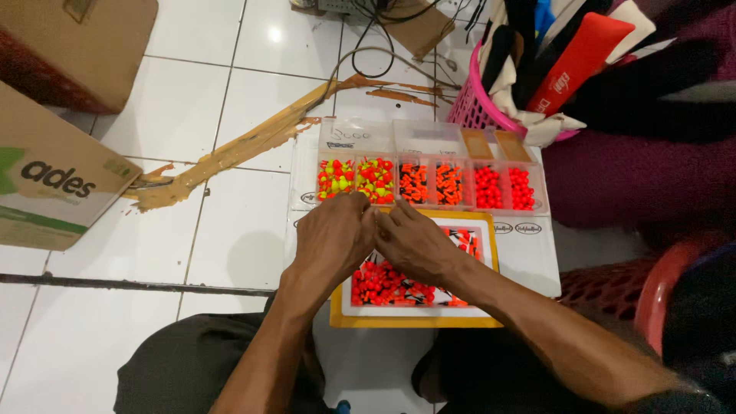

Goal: The person sits on the floor and sorts small, colorful fishing lures from a yellow tray into a clear plastic organizer box with multiple compartments. They pick up the lures by hand and place them into the appropriate sections.

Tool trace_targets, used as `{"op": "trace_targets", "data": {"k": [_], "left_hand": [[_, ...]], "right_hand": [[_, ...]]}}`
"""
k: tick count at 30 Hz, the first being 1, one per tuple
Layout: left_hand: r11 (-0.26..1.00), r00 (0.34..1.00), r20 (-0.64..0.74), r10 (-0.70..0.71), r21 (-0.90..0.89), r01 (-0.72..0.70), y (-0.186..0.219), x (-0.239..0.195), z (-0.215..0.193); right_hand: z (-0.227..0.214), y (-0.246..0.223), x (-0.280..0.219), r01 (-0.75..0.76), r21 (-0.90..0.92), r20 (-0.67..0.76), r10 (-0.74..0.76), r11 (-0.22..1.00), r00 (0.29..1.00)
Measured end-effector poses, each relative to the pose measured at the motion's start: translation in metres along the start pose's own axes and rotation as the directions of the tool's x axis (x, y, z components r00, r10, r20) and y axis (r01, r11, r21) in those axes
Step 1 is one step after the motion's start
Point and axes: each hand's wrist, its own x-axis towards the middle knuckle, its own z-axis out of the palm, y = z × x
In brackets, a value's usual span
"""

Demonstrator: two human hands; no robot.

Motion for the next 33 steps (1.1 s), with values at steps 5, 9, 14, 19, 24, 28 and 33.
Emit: {"op": "trace_targets", "data": {"k": [5,9,14,19,24,28,33], "left_hand": [[1.0,1.0,0.002,0.004,-0.009,-0.004,-0.001,-0.001,0.0],[1.0,0.999,0.026,-0.022,0.005,0.022,0.0,-0.004,-0.002],[0.998,0.995,0.085,-0.058,0.003,0.058,0.002,0.0,-0.004],[0.992,0.993,0.111,-0.038,-0.119,0.051,0.014,-0.002,-0.003],[0.942,0.998,0.064,-0.018,-0.333,0.038,0.022,-0.006,-0.004],[0.928,0.998,0.05,-0.027,-0.369,0.043,0.01,0.0,0.007],[0.964,0.995,0.035,-0.092,-0.248,0.098,0.012,-0.002,0.003]], "right_hand": [[0.007,-0.004,0.006,0.015,-0.013,0.014,-0.015,1.0,1.0],[0.018,0.0,-0.002,-0.033,0.032,0.034,0.032,0.999,0.999],[-0.026,0.001,0.011,-0.432,0.47,0.101,0.439,0.77,0.893],[-0.061,0.004,0.018,-0.55,0.727,0.186,0.653,0.411,0.734],[-0.083,0.007,0.021,-0.453,0.769,0.136,0.577,0.451,0.805],[-0.069,0.04,-0.006,-0.427,0.739,0.105,0.537,0.521,0.837],[-0.082,0.124,-0.057,-0.726,0.279,0.098,0.733,0.629,0.673]]}}
